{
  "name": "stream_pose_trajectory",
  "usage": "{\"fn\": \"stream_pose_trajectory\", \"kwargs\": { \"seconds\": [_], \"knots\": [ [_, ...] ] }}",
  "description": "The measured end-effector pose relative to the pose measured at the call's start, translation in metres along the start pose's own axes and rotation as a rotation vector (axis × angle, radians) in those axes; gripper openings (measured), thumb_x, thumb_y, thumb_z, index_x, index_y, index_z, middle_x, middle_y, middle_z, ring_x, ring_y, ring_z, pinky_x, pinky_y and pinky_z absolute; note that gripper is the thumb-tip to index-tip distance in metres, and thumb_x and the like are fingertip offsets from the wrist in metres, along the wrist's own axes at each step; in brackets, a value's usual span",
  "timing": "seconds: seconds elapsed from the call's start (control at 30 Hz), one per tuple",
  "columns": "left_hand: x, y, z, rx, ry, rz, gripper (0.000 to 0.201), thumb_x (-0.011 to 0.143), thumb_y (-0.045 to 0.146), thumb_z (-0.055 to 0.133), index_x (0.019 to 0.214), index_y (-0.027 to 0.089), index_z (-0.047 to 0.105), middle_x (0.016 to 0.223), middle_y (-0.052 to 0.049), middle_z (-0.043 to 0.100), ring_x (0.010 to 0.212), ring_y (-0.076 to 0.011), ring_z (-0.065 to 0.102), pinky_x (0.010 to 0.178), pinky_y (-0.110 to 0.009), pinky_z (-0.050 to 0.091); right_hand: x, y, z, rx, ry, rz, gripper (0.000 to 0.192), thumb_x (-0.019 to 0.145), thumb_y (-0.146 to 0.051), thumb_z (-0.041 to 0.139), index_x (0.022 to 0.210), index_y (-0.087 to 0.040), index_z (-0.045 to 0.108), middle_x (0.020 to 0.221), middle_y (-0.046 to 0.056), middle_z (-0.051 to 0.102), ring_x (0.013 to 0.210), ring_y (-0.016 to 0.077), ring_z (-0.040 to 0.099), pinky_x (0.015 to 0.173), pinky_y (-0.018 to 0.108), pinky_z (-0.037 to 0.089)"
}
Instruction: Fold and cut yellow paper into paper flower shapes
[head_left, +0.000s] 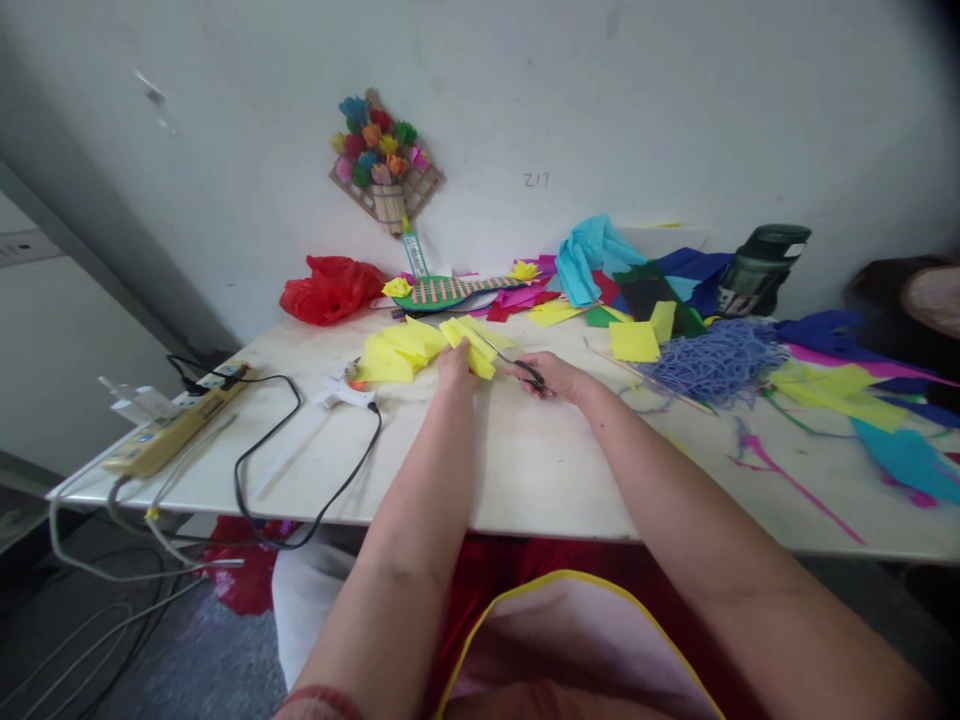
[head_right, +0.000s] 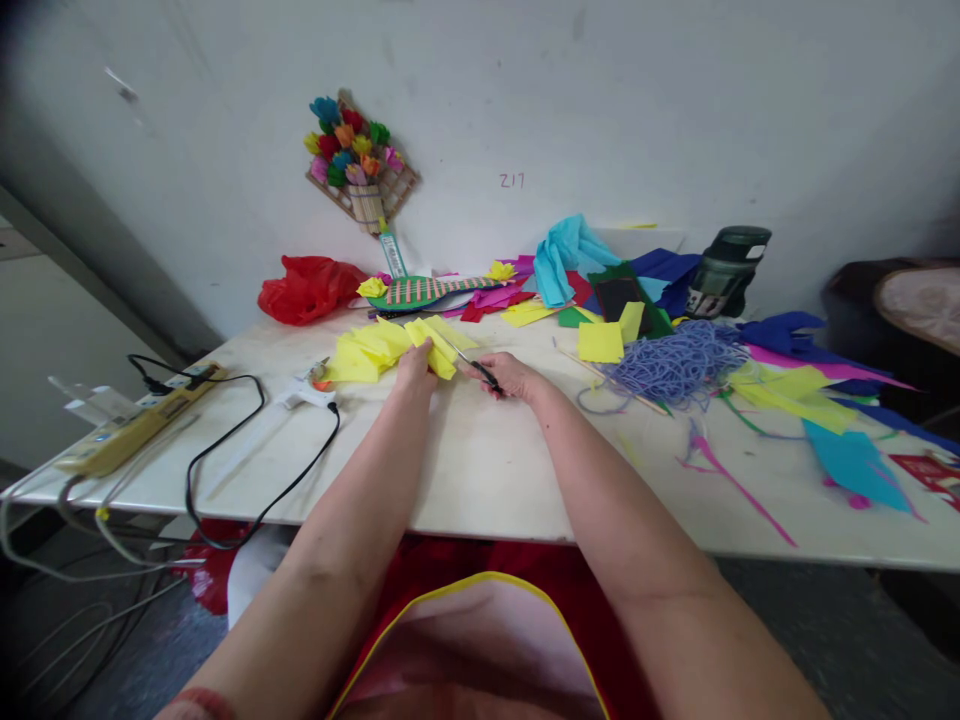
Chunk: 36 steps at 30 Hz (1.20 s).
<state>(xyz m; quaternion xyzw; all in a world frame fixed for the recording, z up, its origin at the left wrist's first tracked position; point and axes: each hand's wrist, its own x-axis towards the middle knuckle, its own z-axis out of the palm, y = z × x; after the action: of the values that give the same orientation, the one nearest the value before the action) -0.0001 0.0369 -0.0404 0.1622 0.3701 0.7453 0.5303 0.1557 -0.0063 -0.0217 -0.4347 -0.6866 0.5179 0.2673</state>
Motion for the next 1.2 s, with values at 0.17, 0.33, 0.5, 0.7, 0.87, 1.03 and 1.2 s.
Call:
{"fn": "stream_pose_trajectory", "kwargs": {
  "seconds": [0.17,0.33,0.5,0.7,0.87,1.03,1.2],
  "knots": [
    [0.0,0.002,0.0,0.004,0.021,0.002,0.015,0.073,0.011,0.053,0.086,0.018,0.056,0.082,-0.004,0.063,0.081,-0.0143,0.061,0.074,-0.027,0.049,0.007,0.008,-0.001,0.023,0.005,-0.027,0.03,0.072,-0.043,0.054,0.063,-0.016,0.044,0.043,-0.006,0.044,0.029,0.003,0.036,0.029,0.016,0.021],
    [0.0,0.004,0.0,0.018,0.045,0.008,0.015,0.071,0.011,0.055,0.084,0.018,0.056,0.084,-0.004,0.063,0.084,-0.0162,0.06,0.075,-0.029,0.049,0.011,0.012,0.0,0.034,0.027,-0.038,0.03,0.069,-0.043,0.057,0.065,-0.015,0.048,0.041,-0.006,0.043,0.029,0.0031,0.034,0.03,0.016,0.021],
    [0.0,0.004,-0.001,0.025,0.046,0.033,0.015,0.071,0.011,0.054,0.084,0.017,0.056,0.084,-0.005,0.063,0.083,-0.0166,0.061,0.075,-0.03,0.048,0.012,0.012,0.001,0.05,0.038,-0.01,0.028,0.067,-0.04,0.06,0.067,-0.014,0.05,0.041,-0.007,0.042,0.029,0.003,0.034,0.03,0.016,0.023],
    [0.001,0.003,-0.001,0.027,0.013,0.049,0.014,0.071,0.01,0.052,0.084,0.015,0.056,0.08,-0.005,0.062,0.073,-0.0154,0.061,0.073,-0.032,0.049,0.005,0.006,0.002,0.06,0.004,0.004,0.026,0.073,-0.039,0.055,0.068,-0.015,0.047,0.044,-0.005,0.046,0.03,0.0037,0.038,0.031,0.016,0.026],
    [0.0,0.001,0.0,0.033,-0.028,0.046,0.014,0.072,0.011,0.051,0.084,0.015,0.057,0.079,-0.005,0.063,0.073,-0.0152,0.061,0.072,-0.031,0.049,-0.002,-0.003,0.001,0.029,0.001,0.0,0.023,0.078,-0.036,0.05,0.068,-0.015,0.046,0.045,-0.004,0.048,0.031,0.0037,0.039,0.028,0.016,0.02],
    [0.0,-0.003,0.0,0.049,-0.074,0.049,0.016,0.07,0.011,0.053,0.085,0.015,0.057,0.079,-0.005,0.062,0.072,-0.0164,0.061,0.072,-0.033,0.049,-0.002,-0.003,0.0,0.026,-0.008,-0.026,0.026,0.077,-0.04,0.05,0.07,-0.015,0.047,0.045,-0.004,0.048,0.031,0.0039,0.04,0.027,0.016,0.02],
    [0.0,-0.004,0.0,0.057,-0.077,0.05,0.016,0.07,0.012,0.054,0.085,0.015,0.057,0.078,-0.006,0.063,0.07,-0.0164,0.061,0.071,-0.033,0.049,-0.001,-0.003,0.001,0.048,-0.003,-0.016,0.029,0.074,-0.043,0.053,0.071,-0.014,0.048,0.044,-0.004,0.047,0.031,0.0042,0.039,0.027,0.016,0.02]
  ]
}}
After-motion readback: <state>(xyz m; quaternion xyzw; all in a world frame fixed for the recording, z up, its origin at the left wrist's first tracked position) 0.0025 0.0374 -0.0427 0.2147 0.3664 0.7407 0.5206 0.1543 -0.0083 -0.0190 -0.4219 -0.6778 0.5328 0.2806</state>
